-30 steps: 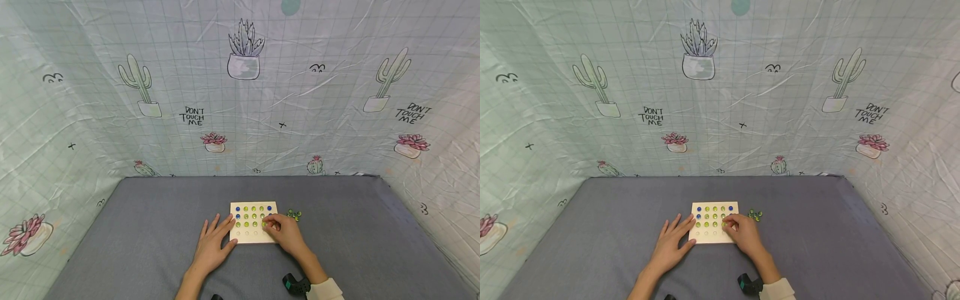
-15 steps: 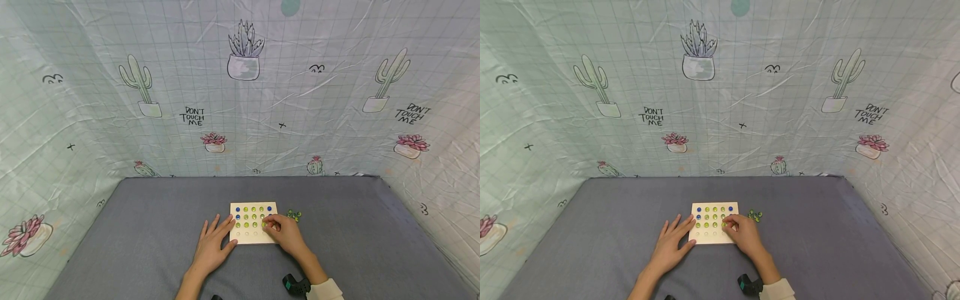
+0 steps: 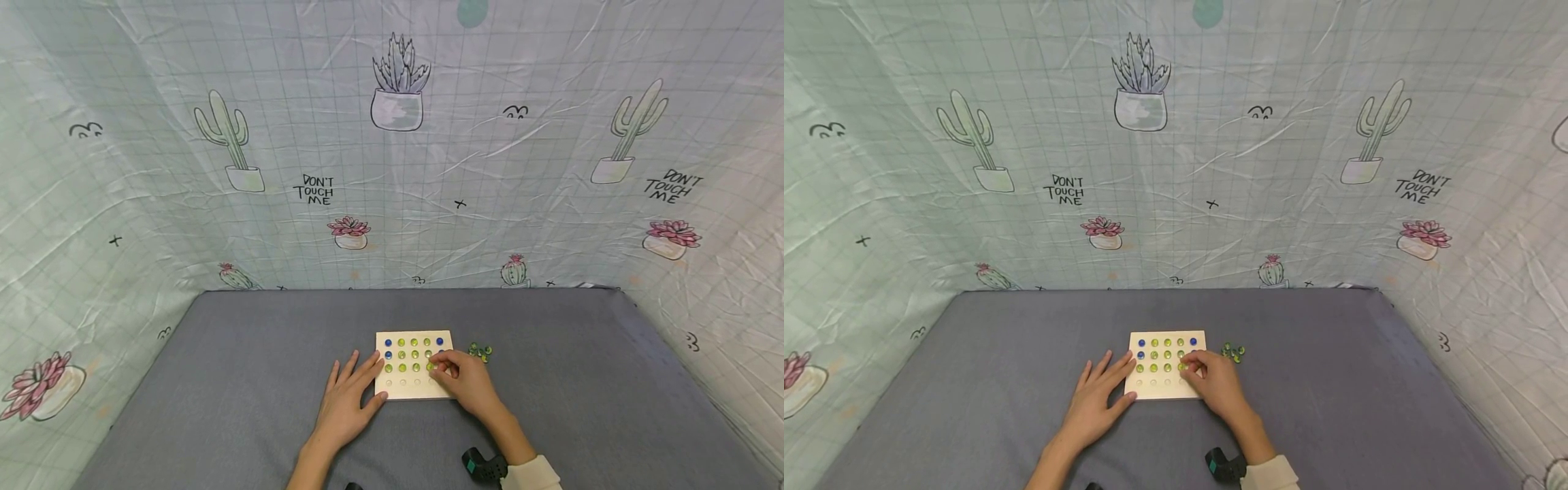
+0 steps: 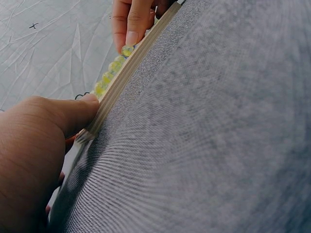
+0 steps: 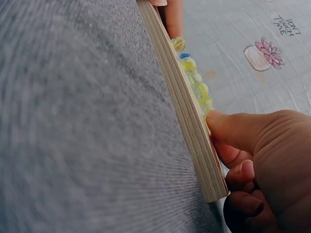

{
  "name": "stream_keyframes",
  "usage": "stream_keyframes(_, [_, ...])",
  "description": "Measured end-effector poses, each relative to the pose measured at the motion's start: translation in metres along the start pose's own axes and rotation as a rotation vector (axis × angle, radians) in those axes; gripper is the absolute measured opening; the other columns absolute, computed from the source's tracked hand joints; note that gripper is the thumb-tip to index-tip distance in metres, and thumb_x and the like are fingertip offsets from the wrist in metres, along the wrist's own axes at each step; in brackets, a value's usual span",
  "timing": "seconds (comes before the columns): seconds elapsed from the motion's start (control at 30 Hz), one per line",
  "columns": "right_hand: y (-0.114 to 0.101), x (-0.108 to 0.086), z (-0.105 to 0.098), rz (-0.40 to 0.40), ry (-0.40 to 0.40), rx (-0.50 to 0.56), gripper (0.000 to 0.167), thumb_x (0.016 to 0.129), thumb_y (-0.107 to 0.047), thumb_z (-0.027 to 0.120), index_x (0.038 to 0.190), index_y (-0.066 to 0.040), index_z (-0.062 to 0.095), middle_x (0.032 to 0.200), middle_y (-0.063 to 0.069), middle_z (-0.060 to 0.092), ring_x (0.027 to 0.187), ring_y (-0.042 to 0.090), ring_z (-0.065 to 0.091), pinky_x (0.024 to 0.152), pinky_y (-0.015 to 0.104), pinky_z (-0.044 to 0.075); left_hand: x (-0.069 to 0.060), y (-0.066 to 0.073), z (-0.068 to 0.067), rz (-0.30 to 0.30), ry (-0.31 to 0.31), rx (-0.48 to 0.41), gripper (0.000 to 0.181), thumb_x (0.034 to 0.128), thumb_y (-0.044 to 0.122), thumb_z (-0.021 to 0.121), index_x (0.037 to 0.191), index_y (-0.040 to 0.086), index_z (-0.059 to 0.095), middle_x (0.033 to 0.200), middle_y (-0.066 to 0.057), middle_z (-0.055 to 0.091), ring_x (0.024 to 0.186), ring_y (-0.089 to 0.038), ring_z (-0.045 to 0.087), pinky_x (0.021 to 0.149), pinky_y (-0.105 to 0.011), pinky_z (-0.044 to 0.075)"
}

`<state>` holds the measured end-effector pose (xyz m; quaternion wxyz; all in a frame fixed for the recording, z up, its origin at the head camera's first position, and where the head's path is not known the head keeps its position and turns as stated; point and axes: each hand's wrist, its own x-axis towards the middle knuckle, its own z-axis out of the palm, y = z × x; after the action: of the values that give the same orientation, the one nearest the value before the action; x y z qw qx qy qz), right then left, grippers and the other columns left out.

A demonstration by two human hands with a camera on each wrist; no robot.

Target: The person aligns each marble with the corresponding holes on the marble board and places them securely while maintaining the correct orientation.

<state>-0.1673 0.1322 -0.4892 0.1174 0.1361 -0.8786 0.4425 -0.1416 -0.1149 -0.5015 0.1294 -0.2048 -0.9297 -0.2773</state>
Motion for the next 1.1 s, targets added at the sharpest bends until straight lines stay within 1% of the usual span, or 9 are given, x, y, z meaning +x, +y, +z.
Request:
stream_keyframes(0.17, [0.000,-0.001,-0.002,0.002,-0.007,0.008,0.015,0.077,-0.006,0.079,0.091,-0.011,0.073,0.069,-0.011,0.055,0.054,0.004,0.041,0.048,0.021,0.035,0.000,0.000,0.000,-0.003,-0.004,0.001,0.057,0.0882,0.038,0.066,0.140,0.018,0.053,0.146,0.003,0.044,0.139,-0.034,0.029,0.112,-0.059,0.010])
stream_keyframes(0.27, [0.001,-0.001,-0.005,0.016,-0.008,0.013,0.015,0.078,-0.006,0.078,0.091,-0.012,0.073,0.069,-0.011,0.055,0.055,0.004,0.043,0.049,0.021,0.038,-0.001,0.000,0.001,-0.004,-0.005,-0.005,0.057,0.0883,0.038,0.066,0.140,0.018,0.053,0.146,0.003,0.044,0.139,-0.034,0.028,0.112,-0.059,0.010])
stream_keyframes(0.47, [0.003,0.001,-0.015,0.059,0.017,-0.009,0.016,0.079,-0.005,0.078,0.092,-0.012,0.073,0.069,-0.009,0.054,0.058,0.007,0.045,0.051,0.022,0.038,-0.001,0.000,0.001,-0.002,-0.002,-0.003,0.057,0.0885,0.038,0.066,0.140,0.018,0.052,0.146,0.003,0.044,0.139,-0.033,0.028,0.112,-0.058,0.010])
stream_keyframes(0.63, [0.005,0.001,-0.026,0.057,0.033,-0.028,0.015,0.080,-0.005,0.077,0.094,-0.009,0.073,0.071,-0.008,0.056,0.058,0.008,0.046,0.051,0.023,0.039,-0.002,0.000,0.002,0.006,0.012,0.000,0.057,0.0888,0.039,0.065,0.140,0.018,0.053,0.146,0.003,0.044,0.139,-0.034,0.029,0.112,-0.059,0.010])
stream_keyframes(0.8, [0.011,0.001,-0.037,0.055,0.066,-0.054,0.016,0.082,-0.009,0.076,0.097,-0.009,0.073,0.073,-0.008,0.058,0.058,0.009,0.046,0.051,0.023,0.039,-0.002,-0.001,0.004,0.013,0.023,0.007,0.056,0.0891,0.040,0.064,0.139,0.017,0.053,0.146,0.003,0.044,0.138,-0.034,0.030,0.112,-0.059,0.011])
stream_keyframes(1.1, [0.027,-0.001,-0.052,0.080,0.112,-0.068,0.017,0.083,-0.012,0.076,0.099,-0.009,0.073,0.074,-0.005,0.060,0.058,0.010,0.046,0.051,0.024,0.039,-0.003,0.000,0.005,0.015,0.030,-0.004,0.057,0.0888,0.039,0.065,0.139,0.017,0.053,0.146,0.002,0.045,0.138,-0.035,0.029,0.112,-0.060,0.011])
